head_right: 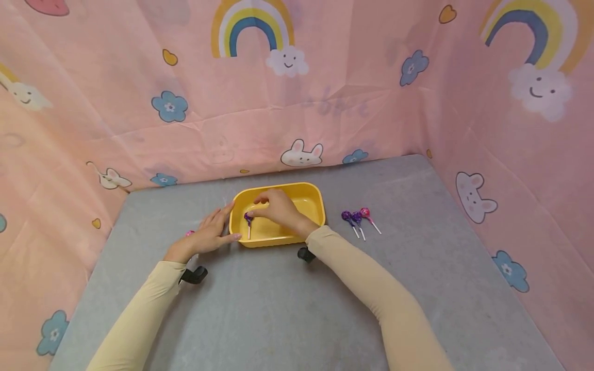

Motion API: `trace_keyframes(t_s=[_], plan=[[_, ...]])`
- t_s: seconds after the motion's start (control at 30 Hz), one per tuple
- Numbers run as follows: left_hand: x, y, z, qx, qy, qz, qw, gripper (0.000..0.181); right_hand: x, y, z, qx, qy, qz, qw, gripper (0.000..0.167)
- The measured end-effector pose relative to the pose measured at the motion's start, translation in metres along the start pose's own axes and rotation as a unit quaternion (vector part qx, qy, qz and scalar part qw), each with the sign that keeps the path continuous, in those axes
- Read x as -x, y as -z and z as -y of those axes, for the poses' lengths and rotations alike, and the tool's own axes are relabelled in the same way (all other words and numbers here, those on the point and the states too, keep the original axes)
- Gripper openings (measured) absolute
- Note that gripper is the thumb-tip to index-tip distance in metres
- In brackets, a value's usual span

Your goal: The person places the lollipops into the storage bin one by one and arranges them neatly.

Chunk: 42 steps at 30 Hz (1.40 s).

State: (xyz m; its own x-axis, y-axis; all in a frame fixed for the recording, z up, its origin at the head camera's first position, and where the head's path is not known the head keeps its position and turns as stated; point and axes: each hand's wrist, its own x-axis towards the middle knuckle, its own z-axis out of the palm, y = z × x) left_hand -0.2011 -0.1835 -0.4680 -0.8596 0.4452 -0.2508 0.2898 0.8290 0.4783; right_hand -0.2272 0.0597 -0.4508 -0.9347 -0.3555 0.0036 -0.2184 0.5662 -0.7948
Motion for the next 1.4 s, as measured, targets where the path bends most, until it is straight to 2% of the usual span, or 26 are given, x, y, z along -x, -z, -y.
trace_keyframes(t_s=[0.17, 0.47, 0.67, 0.93, 1.17, 1.4], plan=[[-0.003, -0.003, 0.005, 0.004, 0.004, -0.006, 1.0000, 0.103, 0.011, 0.017, 0.002, -0.002, 0.021, 0.010, 0.9997, 0.046], [0.000, -0.002, 0.001, 0.008, -0.002, -0.013, 0.9999, 0.107, 0.028, 0.051, -0.005, -0.015, 0.026, 0.003, 0.9995, 0.047], [-0.001, -0.002, 0.003, 0.010, -0.002, -0.012, 0.9999, 0.105, 0.039, 0.076, -0.023, -0.022, 0.034, -0.019, 0.9990, 0.046], [-0.001, -0.003, 0.003, 0.011, 0.000, -0.013, 0.9999, 0.104, 0.058, 0.104, -0.053, -0.003, 0.016, -0.037, 0.9992, 0.052], [0.001, -0.002, 0.001, 0.013, 0.010, -0.006, 0.9998, 0.102, 0.071, 0.121, -0.074, -0.003, -0.013, -0.043, 0.9990, 0.056], [-0.001, -0.004, 0.003, 0.008, 0.005, -0.007, 0.9999, 0.101, 0.079, 0.133, -0.093, -0.004, -0.024, -0.060, 0.9979, 0.051]])
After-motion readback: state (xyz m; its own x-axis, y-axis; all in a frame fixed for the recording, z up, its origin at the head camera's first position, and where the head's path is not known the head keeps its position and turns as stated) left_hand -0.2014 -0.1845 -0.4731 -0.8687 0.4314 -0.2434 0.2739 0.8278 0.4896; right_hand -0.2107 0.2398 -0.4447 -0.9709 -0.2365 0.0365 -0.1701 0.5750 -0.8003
